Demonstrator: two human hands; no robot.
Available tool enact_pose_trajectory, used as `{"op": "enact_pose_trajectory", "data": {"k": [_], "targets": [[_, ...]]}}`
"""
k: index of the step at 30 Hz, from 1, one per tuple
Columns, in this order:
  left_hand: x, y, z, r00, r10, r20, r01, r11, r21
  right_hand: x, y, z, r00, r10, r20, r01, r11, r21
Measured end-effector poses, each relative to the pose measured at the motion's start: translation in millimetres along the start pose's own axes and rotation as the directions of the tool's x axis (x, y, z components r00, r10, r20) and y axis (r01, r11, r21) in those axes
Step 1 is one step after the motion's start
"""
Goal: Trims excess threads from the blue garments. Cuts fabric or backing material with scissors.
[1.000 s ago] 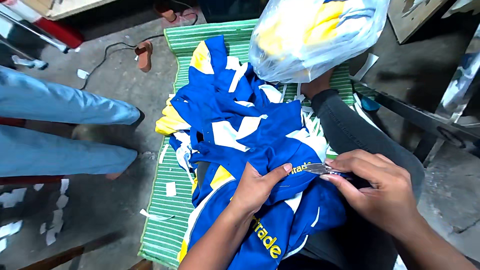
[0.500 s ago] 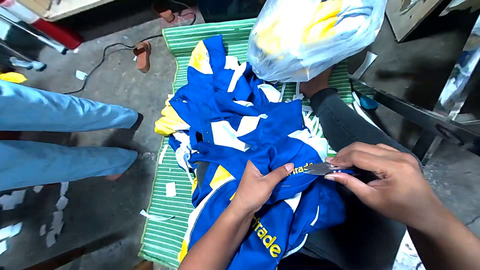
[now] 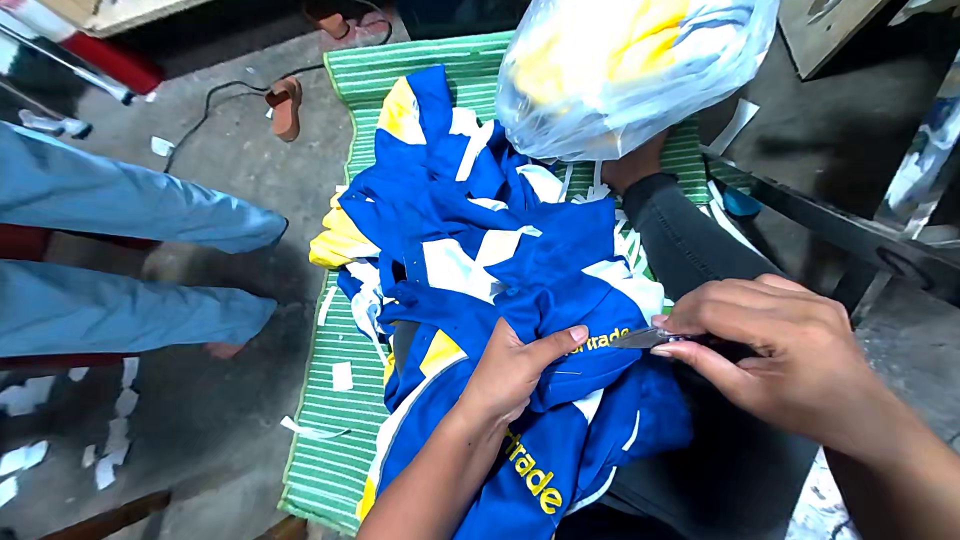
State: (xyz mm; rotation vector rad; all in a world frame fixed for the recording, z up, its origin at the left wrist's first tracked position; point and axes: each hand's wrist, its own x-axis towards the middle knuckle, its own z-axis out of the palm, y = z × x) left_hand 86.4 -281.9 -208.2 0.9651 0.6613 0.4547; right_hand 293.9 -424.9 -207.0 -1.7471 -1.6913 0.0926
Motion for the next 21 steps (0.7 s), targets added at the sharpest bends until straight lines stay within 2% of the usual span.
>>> {"op": "enact_pose_trajectory", "data": {"k": [6,13,21], "targets": [[0,0,2,1.000,-0.013,-0.025,0.013,1.000,-0.014,2,0,2,1.000,0.014,0.011,-0.014,1.000,-0.003],[-4,-4,14,0.987,0.141,-0.079,-0.136,0.989,0.065,-18,-24,9,0.977,0.142,-0.156,-0.166,0.975,-0.149],[-6,-10,18,0.969,0.233,-0.081,-0.217,0.961,0.173,-26,-33,18,0.968,0.160,-0.195,-0.196,0.963,-0.182]]}}
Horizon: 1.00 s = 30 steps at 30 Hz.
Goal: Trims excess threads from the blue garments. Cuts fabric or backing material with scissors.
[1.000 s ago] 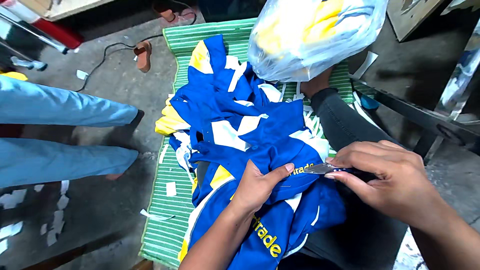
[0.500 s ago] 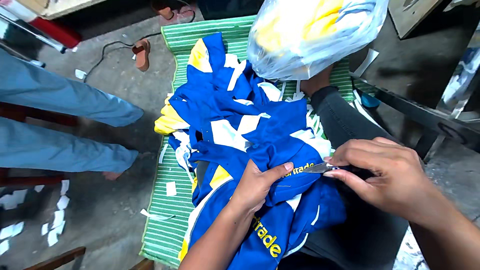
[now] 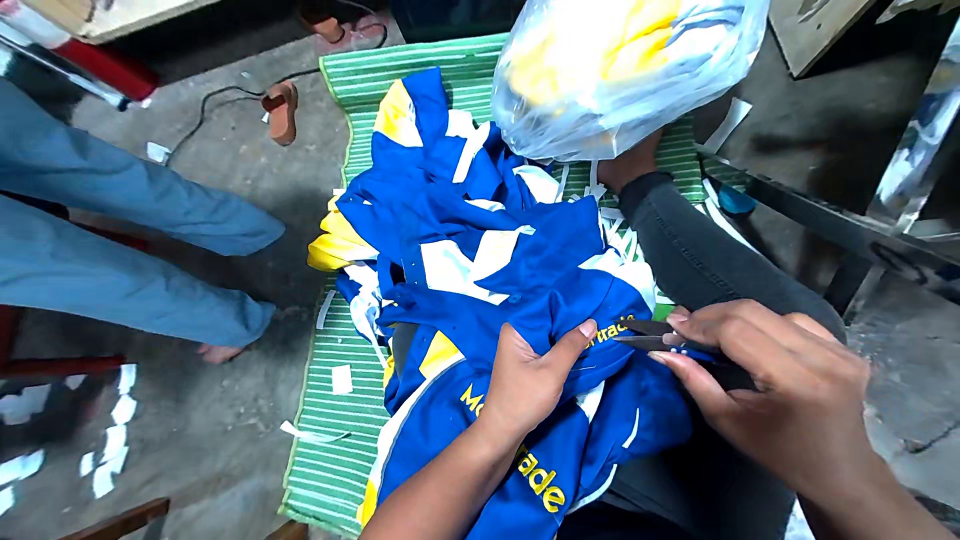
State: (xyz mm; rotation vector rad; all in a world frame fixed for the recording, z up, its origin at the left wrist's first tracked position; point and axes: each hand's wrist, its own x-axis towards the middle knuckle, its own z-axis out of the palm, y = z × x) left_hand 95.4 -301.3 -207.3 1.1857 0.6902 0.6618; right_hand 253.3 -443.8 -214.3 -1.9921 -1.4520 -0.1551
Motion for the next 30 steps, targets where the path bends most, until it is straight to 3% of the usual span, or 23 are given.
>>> {"op": "enact_pose_trajectory", "data": {"k": [10,18,24,30], "targets": [[0,-2,1,1.000,0.030,-0.004,-0.030,0.999,0.024,-1,-1,-1,1.000,-0.003,-0.008,0.003,0.999,-0.036],[0,4,-2,0.998,-0.063,0.018,0.064,0.997,-0.045,-7,1,17,0.990,0.134,-0.049,-0.124,0.977,0.171],[0,-1,-3,0.997,-0.074,-0.002,0.074,0.996,-0.044,-4,-2,15,0.995,0.013,-0.100,-0.015,1.000,-0.018],[1,5,-6,0.993,-0.115,0.037,0.118,0.989,-0.091,-7,3,18,0.987,0.153,-0.040,-0.141,0.967,0.211]]}}
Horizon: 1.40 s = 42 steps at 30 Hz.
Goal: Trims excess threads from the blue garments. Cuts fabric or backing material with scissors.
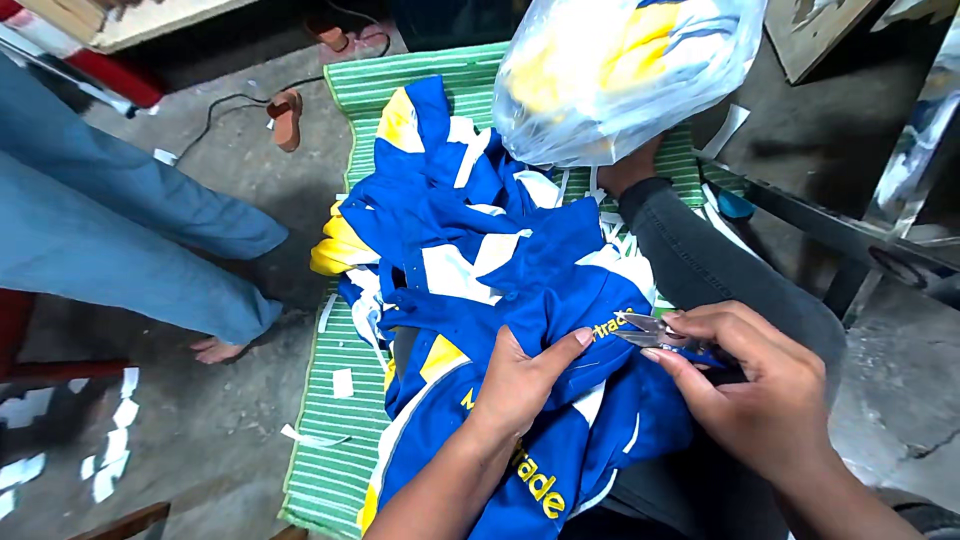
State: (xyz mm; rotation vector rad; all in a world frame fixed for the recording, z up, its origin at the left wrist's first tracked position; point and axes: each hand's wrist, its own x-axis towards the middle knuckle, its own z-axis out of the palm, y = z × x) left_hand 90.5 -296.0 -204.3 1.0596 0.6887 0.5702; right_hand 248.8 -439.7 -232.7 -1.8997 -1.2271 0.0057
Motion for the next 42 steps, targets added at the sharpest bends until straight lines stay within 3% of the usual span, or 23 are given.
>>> {"op": "enact_pose_trajectory", "data": {"k": [13,18,22,27,34,42], "targets": [[3,0,-1,0.997,-0.076,-0.013,0.075,0.994,-0.075,0,2,1,0.999,-0.043,-0.015,0.043,0.999,0.005],[3,-2,-1,0.997,-0.069,-0.026,0.067,0.996,-0.063,4,3,-2,0.996,-0.087,0.032,0.088,0.995,-0.039],[4,-3,0,0.999,-0.019,-0.032,0.018,0.999,-0.032,8,8,-12,0.989,-0.052,0.141,0.043,0.997,0.064],[3,-4,0,1.000,0.012,-0.002,-0.012,1.000,-0.012,12,10,-15,0.988,-0.049,0.143,0.045,0.998,0.034],[4,-1,-2,1.000,-0.014,0.022,0.014,1.000,-0.011,21,9,-20,0.974,-0.144,0.178,0.152,0.988,-0.036],[5,0,-4,0.998,-0.059,0.037,0.060,0.997,-0.039,28,13,-23,0.961,-0.139,0.238,0.146,0.989,-0.015]]}}
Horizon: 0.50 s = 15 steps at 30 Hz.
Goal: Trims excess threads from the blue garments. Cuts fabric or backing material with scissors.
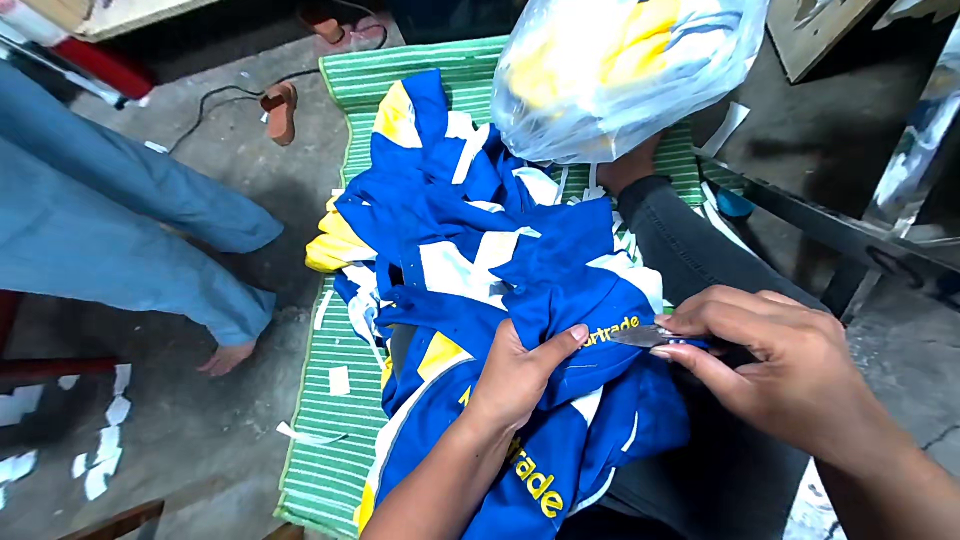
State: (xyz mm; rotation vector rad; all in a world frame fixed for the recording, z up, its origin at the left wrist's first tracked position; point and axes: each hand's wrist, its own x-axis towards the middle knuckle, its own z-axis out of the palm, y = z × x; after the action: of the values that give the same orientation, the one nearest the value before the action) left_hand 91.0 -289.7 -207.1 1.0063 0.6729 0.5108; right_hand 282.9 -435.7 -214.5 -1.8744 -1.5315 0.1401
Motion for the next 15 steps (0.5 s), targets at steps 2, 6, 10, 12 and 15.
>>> {"op": "enact_pose_trajectory", "data": {"k": [2,6,10,12,15], "targets": [[0,-1,1,1.000,0.000,-0.010,0.000,1.000,-0.004,0,-1,1,1.000,0.018,-0.020,-0.018,1.000,0.003],[-1,-1,4,0.996,0.064,-0.057,-0.063,0.998,0.022,-6,-9,3,0.991,0.069,-0.111,-0.071,0.997,-0.014],[-3,-6,8,0.987,0.148,-0.056,-0.142,0.986,0.091,-16,-22,8,0.982,0.064,-0.177,-0.088,0.988,-0.128],[-3,-8,9,0.984,0.174,-0.044,-0.168,0.979,0.118,-19,-25,11,0.979,0.063,-0.195,-0.094,0.983,-0.156],[-4,-9,10,0.979,0.198,-0.045,-0.190,0.971,0.148,-19,-26,12,0.978,0.053,-0.200,-0.089,0.980,-0.176]]}}
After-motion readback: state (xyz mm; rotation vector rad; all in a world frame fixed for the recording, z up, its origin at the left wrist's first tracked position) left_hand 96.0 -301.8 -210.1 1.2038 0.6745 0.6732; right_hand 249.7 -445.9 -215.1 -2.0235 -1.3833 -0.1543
